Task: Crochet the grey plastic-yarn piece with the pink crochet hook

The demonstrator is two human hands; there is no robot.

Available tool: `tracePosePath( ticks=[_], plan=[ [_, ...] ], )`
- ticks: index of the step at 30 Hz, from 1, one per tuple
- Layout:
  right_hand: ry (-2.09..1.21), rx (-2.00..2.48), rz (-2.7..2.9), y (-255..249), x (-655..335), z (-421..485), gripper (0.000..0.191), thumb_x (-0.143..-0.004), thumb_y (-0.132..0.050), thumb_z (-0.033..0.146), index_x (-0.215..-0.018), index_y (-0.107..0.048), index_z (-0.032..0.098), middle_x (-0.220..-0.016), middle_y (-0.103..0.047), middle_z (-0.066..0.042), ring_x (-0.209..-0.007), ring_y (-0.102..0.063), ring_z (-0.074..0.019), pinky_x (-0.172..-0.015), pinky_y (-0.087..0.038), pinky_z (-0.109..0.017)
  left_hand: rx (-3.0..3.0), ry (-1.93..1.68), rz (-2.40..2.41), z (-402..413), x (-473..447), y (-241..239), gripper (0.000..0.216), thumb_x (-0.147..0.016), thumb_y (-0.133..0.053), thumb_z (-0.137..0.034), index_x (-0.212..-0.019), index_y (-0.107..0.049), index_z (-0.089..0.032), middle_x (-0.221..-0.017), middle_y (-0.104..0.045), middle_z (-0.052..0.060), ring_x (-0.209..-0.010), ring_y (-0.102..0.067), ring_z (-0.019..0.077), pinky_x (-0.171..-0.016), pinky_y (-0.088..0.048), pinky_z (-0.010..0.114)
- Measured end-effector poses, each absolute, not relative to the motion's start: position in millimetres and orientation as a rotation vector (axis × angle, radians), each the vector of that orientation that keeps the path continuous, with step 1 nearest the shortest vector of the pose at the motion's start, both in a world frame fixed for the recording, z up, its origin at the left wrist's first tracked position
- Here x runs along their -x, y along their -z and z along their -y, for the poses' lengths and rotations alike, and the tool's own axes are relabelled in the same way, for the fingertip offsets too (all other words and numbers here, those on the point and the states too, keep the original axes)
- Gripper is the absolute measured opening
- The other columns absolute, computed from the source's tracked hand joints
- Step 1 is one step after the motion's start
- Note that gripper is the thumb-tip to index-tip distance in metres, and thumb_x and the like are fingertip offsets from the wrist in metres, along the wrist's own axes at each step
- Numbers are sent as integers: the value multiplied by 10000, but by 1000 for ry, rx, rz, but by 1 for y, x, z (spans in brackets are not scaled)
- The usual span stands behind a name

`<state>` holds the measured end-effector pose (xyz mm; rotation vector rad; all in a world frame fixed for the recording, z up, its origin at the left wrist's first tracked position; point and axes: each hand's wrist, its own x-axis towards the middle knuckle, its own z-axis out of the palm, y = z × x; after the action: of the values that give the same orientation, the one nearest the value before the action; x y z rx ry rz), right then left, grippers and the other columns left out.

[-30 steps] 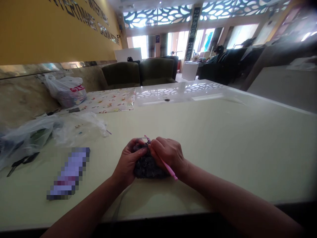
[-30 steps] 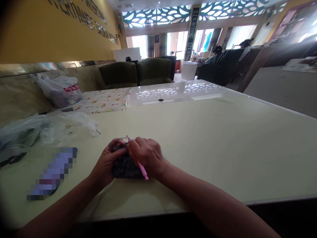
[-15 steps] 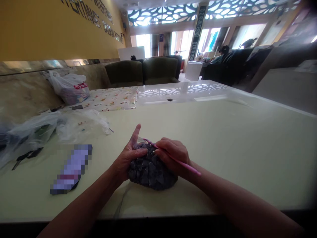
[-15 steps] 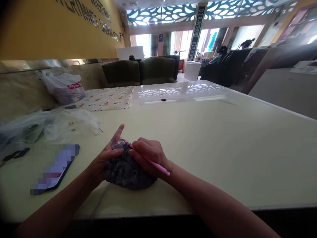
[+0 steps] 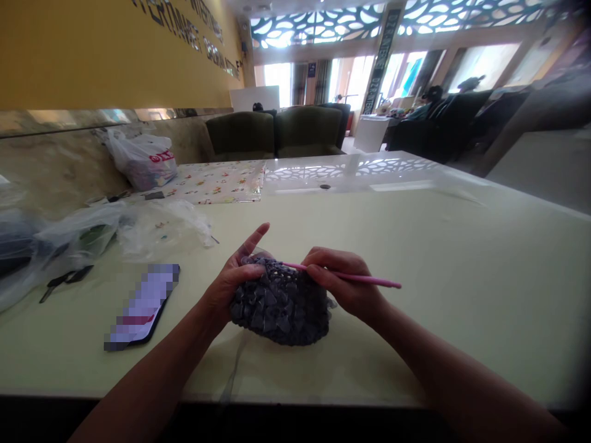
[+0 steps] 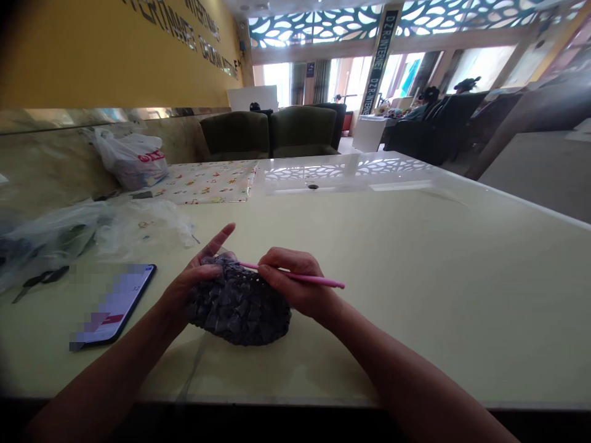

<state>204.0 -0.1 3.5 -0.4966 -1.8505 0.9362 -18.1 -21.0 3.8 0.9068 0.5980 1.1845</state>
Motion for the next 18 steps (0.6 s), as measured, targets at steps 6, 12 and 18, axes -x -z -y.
tracePosePath(
  ticks=[6,12,18],
  plan=[
    [-1097,588,1770,-2,-206,-4,209,-935,-592,277,-770,-654,165,-684,-575,2,-614,-468,-102,-544,-367,-235,-984,-1149,-619,16,21,-3,750,-684,-754,-139,-1401,-551,-225,-820,-673,2,-690,-616,121,-662,-496,228],
    [-910,565,1887,-8,-205,2,217,-944,-558,230,-760,-647,157,-689,-597,-10,-631,-513,-110,-581,-404,-246,-1021,-1124,-713,18,19,-4,902,-721,-776,-156,-1510,-386,-356,-900,-696,-9,-787,-643,121,-756,-500,231],
    [-848,489,1982,-8,-203,0,176,-942,-565,199,-798,-657,155,-722,-622,-20,-631,-535,-108,-582,-416,-246,-1054,-1052,-679,16,21,-1,944,-740,-774,-141,-1526,-324,-405,-842,-706,-17,-712,-629,104,-702,-492,213]
  ],
)
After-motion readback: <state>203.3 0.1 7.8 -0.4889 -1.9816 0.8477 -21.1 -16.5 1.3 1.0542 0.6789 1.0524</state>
